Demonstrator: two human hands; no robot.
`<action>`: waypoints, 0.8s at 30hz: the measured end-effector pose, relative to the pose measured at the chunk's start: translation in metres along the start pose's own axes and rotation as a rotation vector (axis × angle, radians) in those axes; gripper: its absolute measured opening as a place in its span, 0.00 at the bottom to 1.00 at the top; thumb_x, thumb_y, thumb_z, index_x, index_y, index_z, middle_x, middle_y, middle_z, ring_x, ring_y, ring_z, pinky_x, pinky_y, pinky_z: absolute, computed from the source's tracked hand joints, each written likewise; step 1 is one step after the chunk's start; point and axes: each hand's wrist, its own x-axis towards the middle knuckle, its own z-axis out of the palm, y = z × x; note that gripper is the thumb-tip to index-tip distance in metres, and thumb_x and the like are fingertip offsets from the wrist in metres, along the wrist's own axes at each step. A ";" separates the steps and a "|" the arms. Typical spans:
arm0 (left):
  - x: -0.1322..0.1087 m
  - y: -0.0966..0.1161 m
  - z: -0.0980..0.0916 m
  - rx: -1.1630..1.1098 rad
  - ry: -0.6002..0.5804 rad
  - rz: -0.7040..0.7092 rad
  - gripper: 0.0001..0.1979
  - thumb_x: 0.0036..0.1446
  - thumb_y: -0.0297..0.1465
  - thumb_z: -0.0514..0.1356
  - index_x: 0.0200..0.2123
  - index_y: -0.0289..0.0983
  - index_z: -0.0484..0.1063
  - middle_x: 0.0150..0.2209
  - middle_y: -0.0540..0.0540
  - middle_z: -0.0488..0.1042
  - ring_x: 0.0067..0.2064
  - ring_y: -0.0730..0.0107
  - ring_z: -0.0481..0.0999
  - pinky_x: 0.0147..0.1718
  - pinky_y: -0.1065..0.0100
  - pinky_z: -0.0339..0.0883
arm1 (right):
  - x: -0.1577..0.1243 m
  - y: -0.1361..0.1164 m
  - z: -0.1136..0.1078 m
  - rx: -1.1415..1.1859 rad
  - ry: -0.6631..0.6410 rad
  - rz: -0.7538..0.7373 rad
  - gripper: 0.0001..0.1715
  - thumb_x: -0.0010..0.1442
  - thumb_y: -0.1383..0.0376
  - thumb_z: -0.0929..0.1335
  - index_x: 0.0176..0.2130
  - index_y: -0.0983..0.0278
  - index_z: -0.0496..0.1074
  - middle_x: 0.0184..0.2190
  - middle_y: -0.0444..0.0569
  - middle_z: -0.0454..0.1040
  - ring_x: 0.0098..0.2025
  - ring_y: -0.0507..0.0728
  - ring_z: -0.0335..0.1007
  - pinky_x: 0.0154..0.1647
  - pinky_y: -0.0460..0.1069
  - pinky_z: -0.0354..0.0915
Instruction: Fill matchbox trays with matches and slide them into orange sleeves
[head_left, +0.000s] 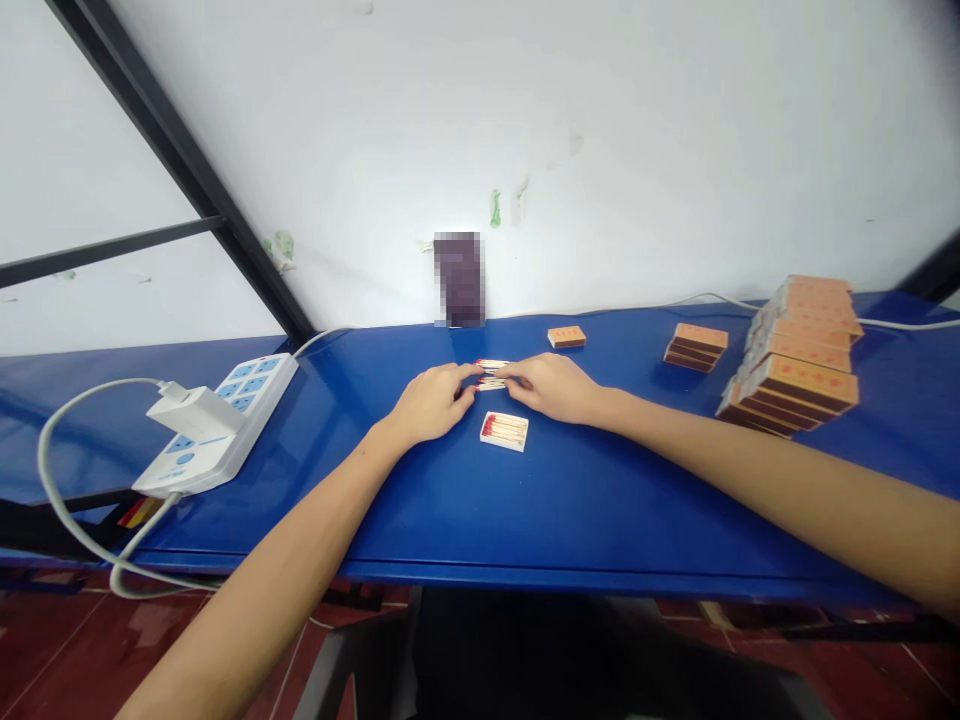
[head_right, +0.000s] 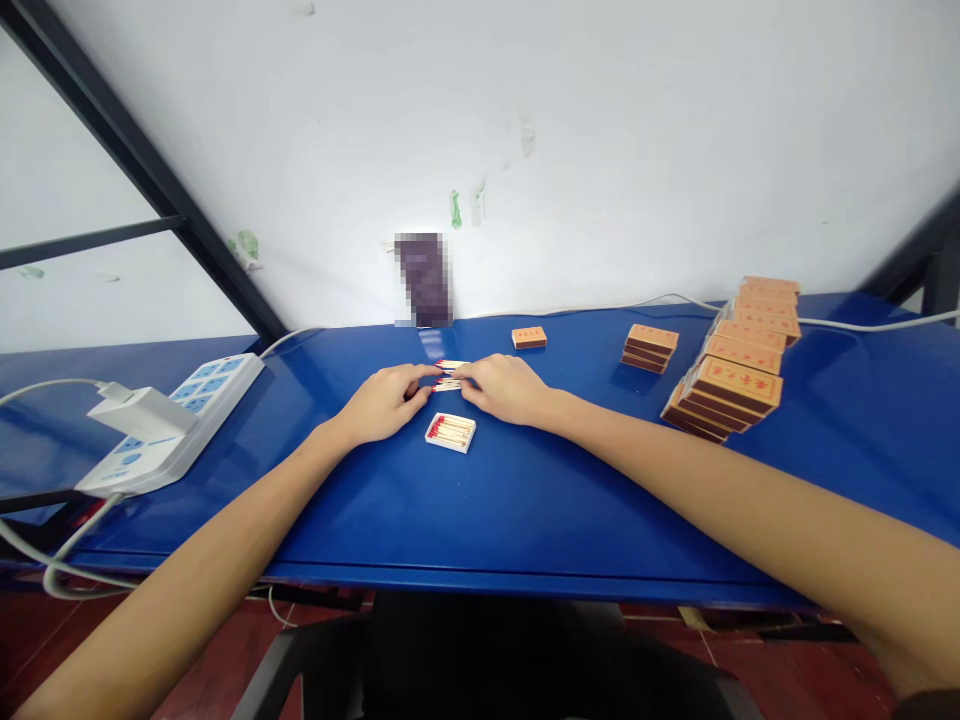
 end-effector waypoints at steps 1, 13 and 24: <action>0.000 0.000 0.000 0.006 -0.002 0.003 0.21 0.66 0.33 0.51 0.59 0.39 0.71 0.40 0.44 0.76 0.37 0.63 0.74 0.36 0.64 0.66 | 0.000 0.000 0.000 0.007 -0.001 -0.005 0.21 0.65 0.64 0.62 0.53 0.58 0.77 0.35 0.48 0.81 0.32 0.55 0.72 0.32 0.47 0.56; 0.001 0.001 0.001 0.050 -0.009 0.002 0.19 0.67 0.38 0.50 0.53 0.45 0.76 0.37 0.46 0.76 0.35 0.65 0.74 0.33 0.67 0.62 | 0.000 -0.001 -0.001 -0.012 -0.024 0.036 0.21 0.66 0.63 0.61 0.52 0.58 0.78 0.41 0.50 0.82 0.39 0.57 0.76 0.35 0.48 0.59; 0.005 0.000 0.005 0.021 0.046 -0.014 0.17 0.67 0.41 0.52 0.47 0.47 0.80 0.33 0.46 0.76 0.34 0.64 0.73 0.32 0.67 0.60 | 0.001 -0.001 -0.002 -0.038 -0.040 0.053 0.24 0.67 0.65 0.59 0.55 0.59 0.75 0.47 0.51 0.80 0.44 0.59 0.76 0.40 0.49 0.62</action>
